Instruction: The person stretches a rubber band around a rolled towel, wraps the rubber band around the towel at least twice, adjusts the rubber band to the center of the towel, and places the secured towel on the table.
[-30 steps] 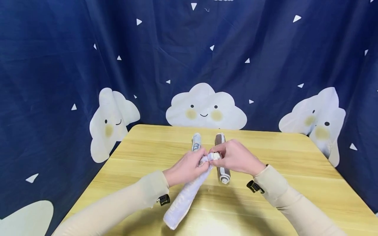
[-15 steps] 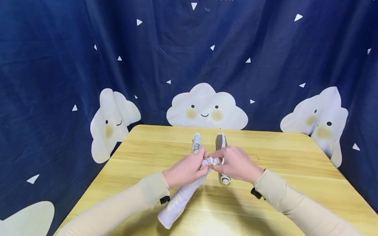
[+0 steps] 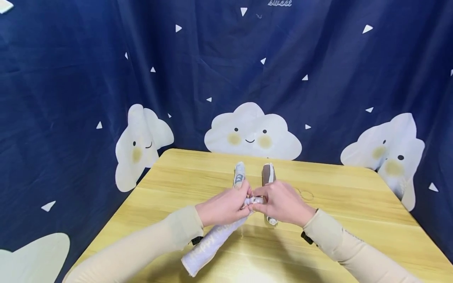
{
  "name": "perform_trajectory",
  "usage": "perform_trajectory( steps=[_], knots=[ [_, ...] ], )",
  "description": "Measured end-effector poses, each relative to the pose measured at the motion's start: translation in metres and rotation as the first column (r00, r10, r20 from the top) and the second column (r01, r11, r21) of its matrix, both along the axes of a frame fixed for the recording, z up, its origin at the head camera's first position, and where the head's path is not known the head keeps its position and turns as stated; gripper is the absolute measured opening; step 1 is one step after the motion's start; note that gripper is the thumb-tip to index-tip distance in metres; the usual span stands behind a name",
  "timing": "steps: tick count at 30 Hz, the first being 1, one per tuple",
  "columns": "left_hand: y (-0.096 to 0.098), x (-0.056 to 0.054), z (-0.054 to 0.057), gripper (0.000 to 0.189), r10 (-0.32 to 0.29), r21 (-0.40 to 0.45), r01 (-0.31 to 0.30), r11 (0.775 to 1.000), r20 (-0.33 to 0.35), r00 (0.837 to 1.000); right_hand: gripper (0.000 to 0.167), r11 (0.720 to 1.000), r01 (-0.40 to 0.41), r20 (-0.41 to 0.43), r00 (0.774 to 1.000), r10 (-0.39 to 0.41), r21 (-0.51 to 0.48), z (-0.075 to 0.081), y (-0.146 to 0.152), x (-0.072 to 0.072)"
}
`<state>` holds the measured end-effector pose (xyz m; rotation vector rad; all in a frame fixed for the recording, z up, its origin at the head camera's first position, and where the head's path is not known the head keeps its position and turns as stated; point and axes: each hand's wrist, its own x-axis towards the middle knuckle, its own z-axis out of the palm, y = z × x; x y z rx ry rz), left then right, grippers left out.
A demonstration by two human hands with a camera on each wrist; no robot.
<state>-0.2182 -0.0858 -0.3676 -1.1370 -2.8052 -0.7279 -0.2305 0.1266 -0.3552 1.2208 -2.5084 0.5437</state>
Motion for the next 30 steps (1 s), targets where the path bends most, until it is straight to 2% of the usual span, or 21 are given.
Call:
perform_trajectory(
  steps=[4,9,11,12,16,19,23,30],
  knots=[
    [0.003,0.0,0.0,0.024,-0.008,-0.017,0.008,1.0,-0.009,1.0,0.007,1.0,-0.025,0.011,1.0,0.025,-0.004,0.003,0.001,0.001],
    [0.004,-0.002,0.0,0.024,-0.017,-0.004,0.017,1.0,-0.018,1.0,0.011,1.0,-0.017,0.002,1.0,0.017,0.0,0.005,0.0,0.001],
    [0.003,-0.003,0.0,0.026,-0.02,0.02,0.02,1.0,-0.018,1.0,0.01,1.0,0.006,0.042,0.999,-0.005,-0.021,0.005,0.0,0.001],
    [0.002,-0.004,-0.001,0.027,-0.019,0.037,0.02,0.999,-0.015,1.0,0.011,0.999,0.02,0.088,0.996,-0.016,-0.043,0.005,0.001,0.001],
    [-0.003,-0.007,-0.003,0.033,-0.029,0.155,0.023,0.988,0.035,0.999,0.016,0.981,0.059,0.272,0.962,-0.007,-0.183,0.007,0.007,0.001],
    [-0.006,-0.009,-0.006,0.036,-0.067,0.249,0.046,0.967,0.076,0.995,0.018,0.967,0.034,0.318,0.947,0.05,-0.254,0.008,0.013,-0.001],
    [-0.008,-0.011,-0.01,0.035,-0.109,0.313,0.076,0.947,0.089,0.99,0.019,0.968,-0.014,0.337,0.936,0.101,-0.251,0.011,0.018,-0.006],
    [-0.006,-0.011,-0.008,0.033,-0.145,0.363,0.087,0.928,0.134,0.98,0.015,0.972,-0.018,0.437,0.891,0.121,-0.233,0.02,0.025,-0.008]
  ],
)
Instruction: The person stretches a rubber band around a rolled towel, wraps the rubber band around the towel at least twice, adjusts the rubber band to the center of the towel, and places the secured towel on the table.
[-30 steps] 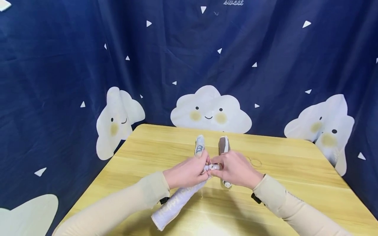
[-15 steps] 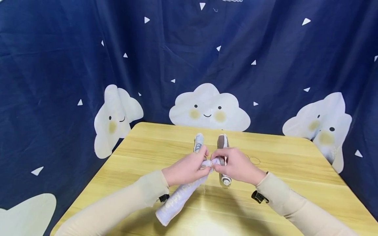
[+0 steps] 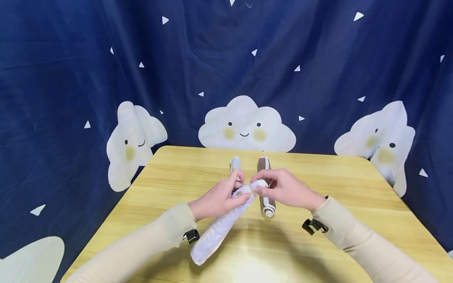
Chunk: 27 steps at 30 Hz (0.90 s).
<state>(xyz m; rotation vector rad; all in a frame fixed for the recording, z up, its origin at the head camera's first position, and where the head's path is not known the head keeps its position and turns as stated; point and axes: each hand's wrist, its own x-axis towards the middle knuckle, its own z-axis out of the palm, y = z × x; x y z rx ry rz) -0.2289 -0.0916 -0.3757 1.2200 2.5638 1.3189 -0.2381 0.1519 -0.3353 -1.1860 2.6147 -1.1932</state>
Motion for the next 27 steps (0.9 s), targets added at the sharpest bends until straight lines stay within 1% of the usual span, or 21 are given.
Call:
perform_trajectory(
  steps=[2,3,4,5,6,7,8,9,11,12,13,14,16,17,18,19,20,22,24,27],
  knots=[
    [0.001,0.0,0.002,0.033,-0.008,0.007,0.008,1.0,0.031,0.999,0.014,1.0,0.02,0.055,0.998,-0.019,-0.005,0.004,0.0,0.0],
    [0.001,0.001,0.003,0.033,-0.006,0.003,0.006,1.0,0.037,0.999,0.014,1.0,0.031,0.093,0.995,-0.031,-0.005,0.007,0.0,-0.001],
    [0.002,0.001,0.004,0.032,0.003,-0.013,-0.003,1.0,0.028,1.0,0.013,0.999,0.045,0.128,0.991,-0.044,-0.001,0.008,0.0,-0.001],
    [0.002,0.001,0.004,0.032,0.02,-0.042,-0.02,0.999,-0.004,1.0,0.013,0.998,0.06,0.158,0.986,-0.06,0.005,0.01,-0.001,-0.002],
    [0.003,0.001,0.004,0.031,0.033,-0.076,-0.037,0.996,-0.061,0.998,0.013,0.997,0.075,0.195,0.978,-0.075,0.011,0.011,-0.002,-0.002],
    [0.004,0.002,0.004,0.031,0.042,-0.109,-0.056,0.992,-0.132,0.99,0.014,0.996,0.09,0.226,0.97,-0.092,0.017,0.011,-0.002,-0.003],
    [0.005,0.002,0.003,0.03,0.044,-0.139,-0.076,0.987,-0.221,0.974,0.015,0.994,0.106,0.256,0.961,-0.107,0.019,0.012,-0.002,-0.003],
    [0.006,0.003,0.003,0.03,0.044,-0.165,-0.1,0.981,-0.313,0.949,0.015,0.993,0.121,0.277,0.953,-0.121,0.02,0.012,-0.003,-0.003],
    [0.008,0.003,0.0,0.031,0.03,-0.187,-0.135,0.973,-0.477,0.879,0.015,0.988,0.155,0.307,0.939,-0.153,0.02,0.011,-0.003,-0.003],
    [0.009,0.003,-0.001,0.032,0.02,-0.184,-0.14,0.973,-0.537,0.844,0.014,0.985,0.171,0.319,0.933,-0.168,0.021,0.011,-0.003,-0.003],
    [0.009,0.003,-0.002,0.033,0.014,-0.177,-0.143,0.974,-0.582,0.813,0.014,0.982,0.185,0.325,0.928,-0.182,0.02,0.012,-0.003,-0.003],
    [0.01,0.003,-0.003,0.035,0.014,-0.168,-0.149,0.974,-0.617,0.787,0.014,0.98,0.2,0.334,0.922,-0.193,0.016,0.013,-0.002,-0.004],
    [0.011,0.004,-0.004,0.038,0.021,-0.151,-0.161,0.975,-0.661,0.75,0.014,0.976,0.219,0.366,0.908,-0.204,0.002,0.013,-0.002,-0.004],
    [0.012,0.005,-0.005,0.039,0.026,-0.141,-0.164,0.976,-0.674,0.738,0.014,0.974,0.224,0.382,0.901,-0.204,-0.01,0.013,-0.001,-0.004],
    [0.012,0.005,-0.006,0.041,0.031,-0.133,-0.166,0.977,-0.683,0.73,0.015,0.973,0.231,0.399,0.894,-0.203,-0.021,0.012,0.0,-0.004],
    [0.012,0.006,-0.006,0.042,0.036,-0.124,-0.166,0.978,-0.687,0.726,0.015,0.971,0.235,0.417,0.887,-0.2,-0.034,0.011,0.0,-0.005],
    [0.012,0.007,-0.007,0.043,0.04,-0.115,-0.164,0.98,-0.687,0.725,0.015,0.97,0.24,0.433,0.88,-0.196,-0.048,0.01,0.0,-0.005],
    [0.013,0.007,-0.007,0.044,0.044,-0.104,-0.157,0.982,-0.683,0.729,0.015,0.965,0.251,0.461,0.867,-0.189,-0.076,0.008,-0.001,-0.006],
    [0.014,0.008,-0.007,0.043,0.047,-0.101,-0.155,0.983,-0.675,0.736,0.015,0.958,0.267,0.486,0.854,-0.186,-0.104,0.005,-0.001,-0.007],
    [0.013,0.008,-0.009,0.041,0.041,-0.113,-0.157,0.981,-0.669,0.742,0.016,0.943,0.301,0.535,0.825,-0.182,-0.144,0.001,-0.003,-0.007]
  ],
)
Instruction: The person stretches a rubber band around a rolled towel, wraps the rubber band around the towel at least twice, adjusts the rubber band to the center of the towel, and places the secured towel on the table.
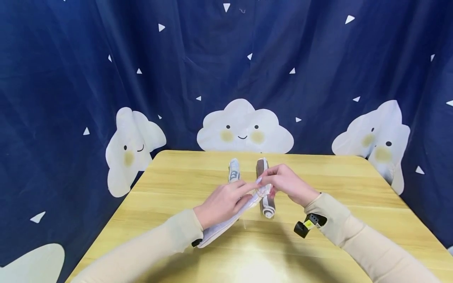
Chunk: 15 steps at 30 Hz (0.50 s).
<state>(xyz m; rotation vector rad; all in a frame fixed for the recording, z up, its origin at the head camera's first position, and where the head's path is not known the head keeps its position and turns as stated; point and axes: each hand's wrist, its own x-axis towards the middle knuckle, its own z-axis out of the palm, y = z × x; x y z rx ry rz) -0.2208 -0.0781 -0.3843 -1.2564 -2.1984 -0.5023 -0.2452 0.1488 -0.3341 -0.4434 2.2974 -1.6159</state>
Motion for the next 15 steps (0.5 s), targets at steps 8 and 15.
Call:
perform_trajectory(
  steps=[8,15],
  knots=[
    [-0.001,0.001,-0.004,0.032,0.003,-0.067,0.0,0.998,0.042,0.999,0.015,0.998,0.051,0.04,0.998,-0.049,-0.043,-0.012,-0.006,0.001],
    [0.004,0.0,0.0,0.014,0.019,-0.154,-0.011,0.988,0.052,0.998,0.014,0.995,0.095,-0.005,0.995,-0.095,-0.005,-0.014,-0.01,0.003]
  ],
)
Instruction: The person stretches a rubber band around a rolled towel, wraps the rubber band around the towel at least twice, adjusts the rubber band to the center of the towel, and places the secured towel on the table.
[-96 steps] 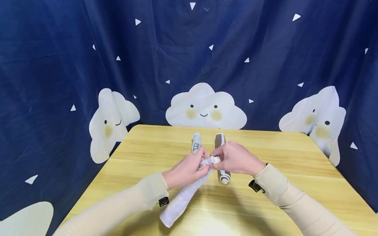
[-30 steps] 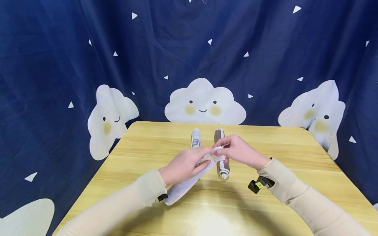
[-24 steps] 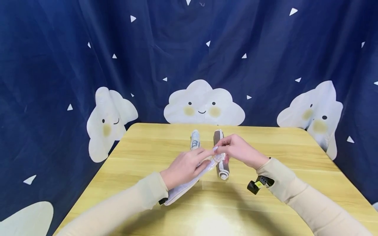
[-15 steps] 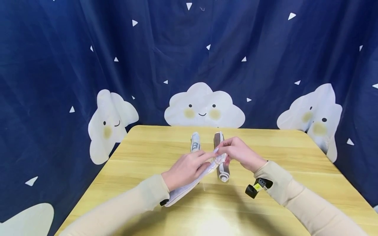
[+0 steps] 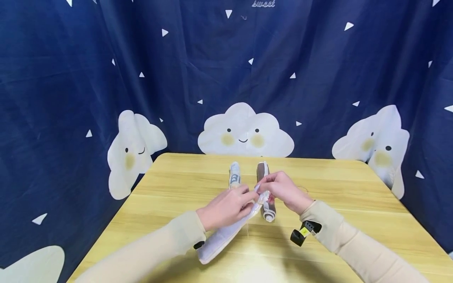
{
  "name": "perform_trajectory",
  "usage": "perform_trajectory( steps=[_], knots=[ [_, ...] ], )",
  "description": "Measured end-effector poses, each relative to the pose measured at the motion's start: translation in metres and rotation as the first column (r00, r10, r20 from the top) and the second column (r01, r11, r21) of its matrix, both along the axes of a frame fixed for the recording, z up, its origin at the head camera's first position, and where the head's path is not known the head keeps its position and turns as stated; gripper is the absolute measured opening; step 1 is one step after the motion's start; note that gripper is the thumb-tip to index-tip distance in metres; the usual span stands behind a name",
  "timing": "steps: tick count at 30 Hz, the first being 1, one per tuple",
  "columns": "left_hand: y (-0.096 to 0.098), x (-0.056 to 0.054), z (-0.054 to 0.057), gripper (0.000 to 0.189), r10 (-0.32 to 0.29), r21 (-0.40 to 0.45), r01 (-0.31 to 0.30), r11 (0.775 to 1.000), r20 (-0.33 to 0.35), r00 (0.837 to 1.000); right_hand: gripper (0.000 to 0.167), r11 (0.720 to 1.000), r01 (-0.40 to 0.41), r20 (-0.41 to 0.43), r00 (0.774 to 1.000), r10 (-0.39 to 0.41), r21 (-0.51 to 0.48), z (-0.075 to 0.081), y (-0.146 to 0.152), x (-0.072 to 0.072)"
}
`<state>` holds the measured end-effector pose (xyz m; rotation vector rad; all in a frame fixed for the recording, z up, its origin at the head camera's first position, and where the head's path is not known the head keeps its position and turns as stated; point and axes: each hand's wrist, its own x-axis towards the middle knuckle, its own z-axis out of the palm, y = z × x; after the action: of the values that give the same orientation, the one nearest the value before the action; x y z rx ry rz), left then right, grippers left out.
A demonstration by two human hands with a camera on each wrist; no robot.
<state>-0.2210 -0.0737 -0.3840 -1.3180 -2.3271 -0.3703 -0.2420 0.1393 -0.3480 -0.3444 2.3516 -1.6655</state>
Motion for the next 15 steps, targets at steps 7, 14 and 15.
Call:
perform_trajectory(
  steps=[7,14,15],
  knots=[
    [0.005,0.002,-0.008,0.006,0.001,-0.021,-0.004,1.0,-0.098,0.995,0.017,1.0,0.004,0.007,1.0,-0.004,-0.01,-0.001,0.001,-0.001],
    [0.007,0.011,-0.015,0.023,0.038,-0.024,-0.041,0.999,-0.11,0.993,0.022,0.999,-0.021,0.065,0.998,0.024,-0.045,-0.004,0.006,-0.005],
    [0.007,0.011,-0.015,0.024,0.05,-0.024,-0.052,0.998,-0.078,0.996,0.022,0.998,-0.028,0.071,0.997,0.031,-0.048,-0.005,0.006,-0.006]
  ],
)
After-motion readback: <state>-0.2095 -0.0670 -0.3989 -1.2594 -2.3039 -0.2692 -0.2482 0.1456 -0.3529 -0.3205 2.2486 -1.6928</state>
